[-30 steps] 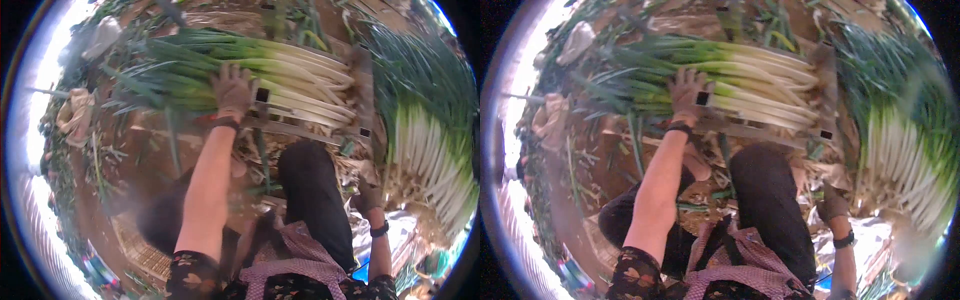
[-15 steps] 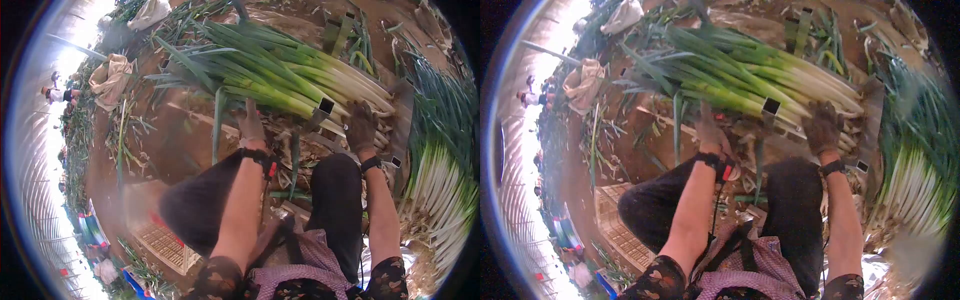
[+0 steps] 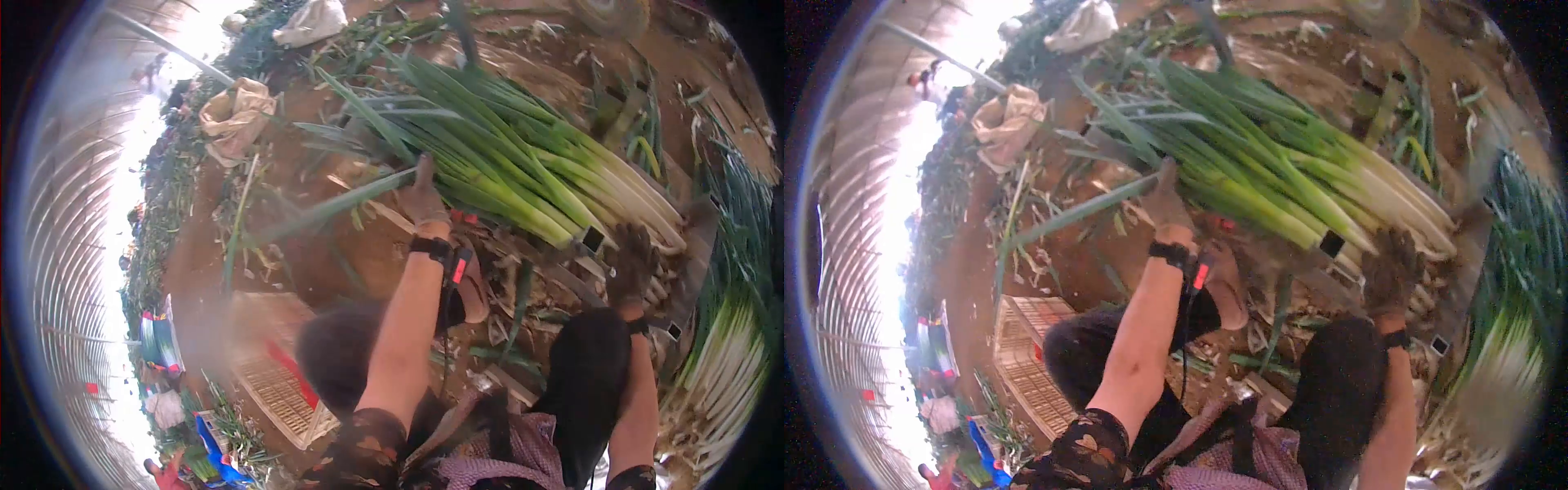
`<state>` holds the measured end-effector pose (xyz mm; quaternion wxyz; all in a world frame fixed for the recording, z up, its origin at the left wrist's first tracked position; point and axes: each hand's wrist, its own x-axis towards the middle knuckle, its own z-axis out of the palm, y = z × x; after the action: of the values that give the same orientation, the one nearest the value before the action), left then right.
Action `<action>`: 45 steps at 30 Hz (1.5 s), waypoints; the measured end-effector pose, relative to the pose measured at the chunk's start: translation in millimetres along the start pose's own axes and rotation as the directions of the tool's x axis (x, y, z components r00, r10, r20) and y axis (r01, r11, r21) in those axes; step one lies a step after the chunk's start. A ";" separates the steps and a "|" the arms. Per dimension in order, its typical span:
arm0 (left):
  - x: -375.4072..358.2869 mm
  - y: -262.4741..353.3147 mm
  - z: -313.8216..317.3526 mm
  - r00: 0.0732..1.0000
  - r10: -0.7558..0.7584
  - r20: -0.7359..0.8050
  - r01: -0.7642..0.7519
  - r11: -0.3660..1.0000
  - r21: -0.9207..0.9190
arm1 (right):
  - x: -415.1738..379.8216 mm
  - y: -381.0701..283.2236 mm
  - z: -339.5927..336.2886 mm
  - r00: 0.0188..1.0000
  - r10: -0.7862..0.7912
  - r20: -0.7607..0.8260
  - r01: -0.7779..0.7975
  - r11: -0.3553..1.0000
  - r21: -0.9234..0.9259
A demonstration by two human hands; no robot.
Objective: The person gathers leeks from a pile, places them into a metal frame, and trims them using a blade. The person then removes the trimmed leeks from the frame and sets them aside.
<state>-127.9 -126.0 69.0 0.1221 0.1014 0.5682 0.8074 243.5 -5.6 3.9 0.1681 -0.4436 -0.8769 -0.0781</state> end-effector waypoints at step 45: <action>-37.1 -47.8 53.2 0.196 0.057 0.979 -0.947 -0.247 0.204 | -21.1 10.2 -19.2 0.989 -0.041 -0.140 0.071 0.974 0.215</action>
<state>-72.7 -74.6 40.8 -0.2052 0.7146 0.6641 0.0786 267.7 -20.8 14.0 0.2726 -0.3912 -0.8789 -0.0156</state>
